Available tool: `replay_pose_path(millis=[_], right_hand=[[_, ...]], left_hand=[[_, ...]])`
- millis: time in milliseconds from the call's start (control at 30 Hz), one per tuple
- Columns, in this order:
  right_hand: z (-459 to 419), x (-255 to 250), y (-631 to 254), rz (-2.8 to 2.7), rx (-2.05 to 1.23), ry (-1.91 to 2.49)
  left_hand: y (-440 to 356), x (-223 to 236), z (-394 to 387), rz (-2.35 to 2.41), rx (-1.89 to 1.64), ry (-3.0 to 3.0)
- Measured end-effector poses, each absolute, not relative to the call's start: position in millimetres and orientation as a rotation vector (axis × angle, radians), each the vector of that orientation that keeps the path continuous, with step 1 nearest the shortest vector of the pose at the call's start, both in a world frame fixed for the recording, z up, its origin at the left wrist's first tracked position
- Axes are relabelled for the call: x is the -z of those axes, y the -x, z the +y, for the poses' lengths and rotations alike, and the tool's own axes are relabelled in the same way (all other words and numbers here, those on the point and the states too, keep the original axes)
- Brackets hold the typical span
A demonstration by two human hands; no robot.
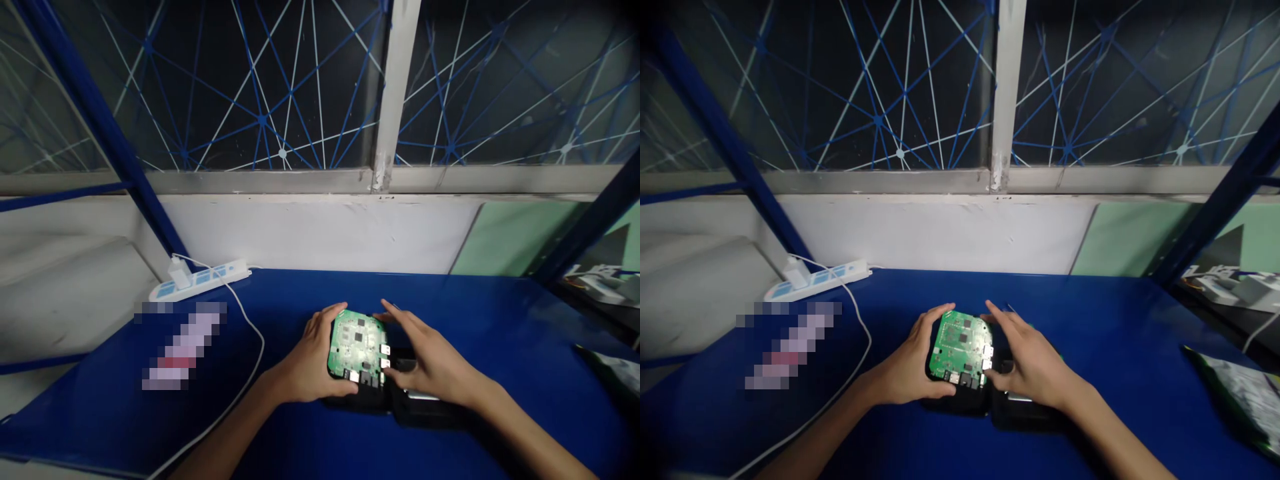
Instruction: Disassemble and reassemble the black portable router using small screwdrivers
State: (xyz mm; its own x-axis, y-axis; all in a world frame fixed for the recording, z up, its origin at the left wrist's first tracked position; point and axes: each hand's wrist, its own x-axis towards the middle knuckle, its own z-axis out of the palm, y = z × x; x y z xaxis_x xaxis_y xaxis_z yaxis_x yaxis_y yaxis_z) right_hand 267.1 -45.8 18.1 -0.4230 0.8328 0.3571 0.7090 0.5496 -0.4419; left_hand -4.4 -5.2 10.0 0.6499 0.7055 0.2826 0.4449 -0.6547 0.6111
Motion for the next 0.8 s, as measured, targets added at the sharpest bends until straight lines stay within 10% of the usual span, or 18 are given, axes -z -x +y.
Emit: replay_pose_path(millis=[800], right_hand=[[-52.4,-13.9,-259.9,-2.302,-0.353,1.2]], left_hand=[[13.9,-2.9,-6.7,0.887,-0.488,-2.53]])
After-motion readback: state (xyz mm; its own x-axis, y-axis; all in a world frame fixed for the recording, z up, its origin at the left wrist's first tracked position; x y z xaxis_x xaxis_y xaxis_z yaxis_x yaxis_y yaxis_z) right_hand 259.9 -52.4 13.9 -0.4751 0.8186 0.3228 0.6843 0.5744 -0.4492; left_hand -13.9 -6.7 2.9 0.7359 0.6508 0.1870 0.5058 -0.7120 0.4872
